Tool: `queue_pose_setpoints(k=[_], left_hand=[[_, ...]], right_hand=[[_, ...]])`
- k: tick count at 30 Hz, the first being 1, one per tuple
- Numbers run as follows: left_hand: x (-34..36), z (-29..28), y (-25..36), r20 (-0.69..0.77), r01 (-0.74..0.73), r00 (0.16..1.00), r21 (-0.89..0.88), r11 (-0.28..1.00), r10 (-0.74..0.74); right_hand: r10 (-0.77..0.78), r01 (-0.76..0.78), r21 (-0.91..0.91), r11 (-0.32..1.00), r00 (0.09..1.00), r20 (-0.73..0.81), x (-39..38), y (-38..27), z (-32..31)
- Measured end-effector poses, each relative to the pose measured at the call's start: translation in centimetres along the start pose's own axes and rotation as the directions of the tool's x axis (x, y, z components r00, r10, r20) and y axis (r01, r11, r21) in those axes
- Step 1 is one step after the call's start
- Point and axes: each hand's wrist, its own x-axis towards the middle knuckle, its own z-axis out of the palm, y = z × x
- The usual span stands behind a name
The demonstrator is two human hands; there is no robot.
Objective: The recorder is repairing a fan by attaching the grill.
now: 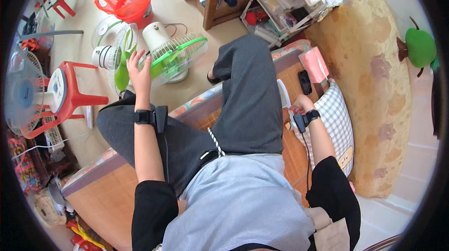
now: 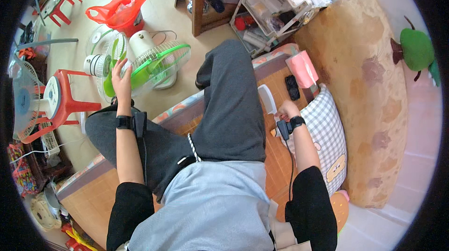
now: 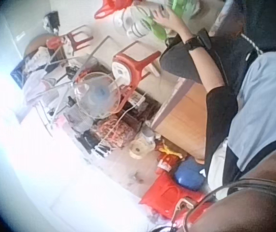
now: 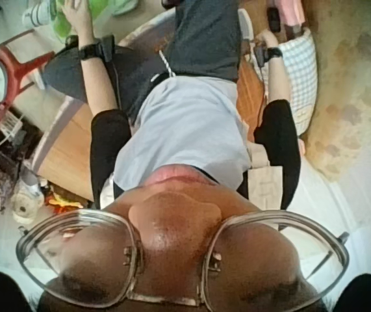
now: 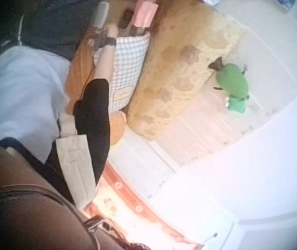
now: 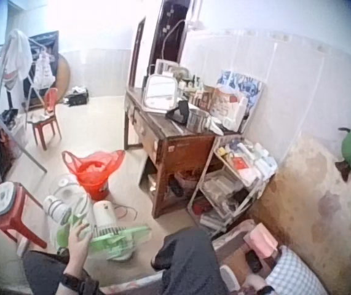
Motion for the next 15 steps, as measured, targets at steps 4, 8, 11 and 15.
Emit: queue_pose_setpoints(k=[4, 8, 11, 15], left_hand=[[-0.3, -0.2, -0.5, 0.009, 0.033, 0.999, 0.046, 0.998, -0.033], [-1.2, 1.2, -1.0, 0.041, 0.045, 0.998, 0.121, 0.992, -0.050], [-1.2, 1.0, -0.2, 0.132, 0.033, 0.989, 0.202, 0.979, -0.060], [-1.6, 0.8, 1.3, 0.168, -0.036, 0.986, 0.293, 0.955, -0.014]], right_hand=[[-0.027, 0.067, 0.216, 0.974, 0.983, -0.183, -0.8, 0.1, -1.4], [-0.341, 0.378, 0.057, 0.924, 0.882, -0.324, -3.0, -1.1, -6.6], [-0.498, 0.671, 0.151, 0.726, 0.665, -0.556, -6.0, -4.6, -10.9], [-0.580, 0.915, -0.006, 0.404, 0.251, -0.775, -9.3, -12.4, -18.2]])
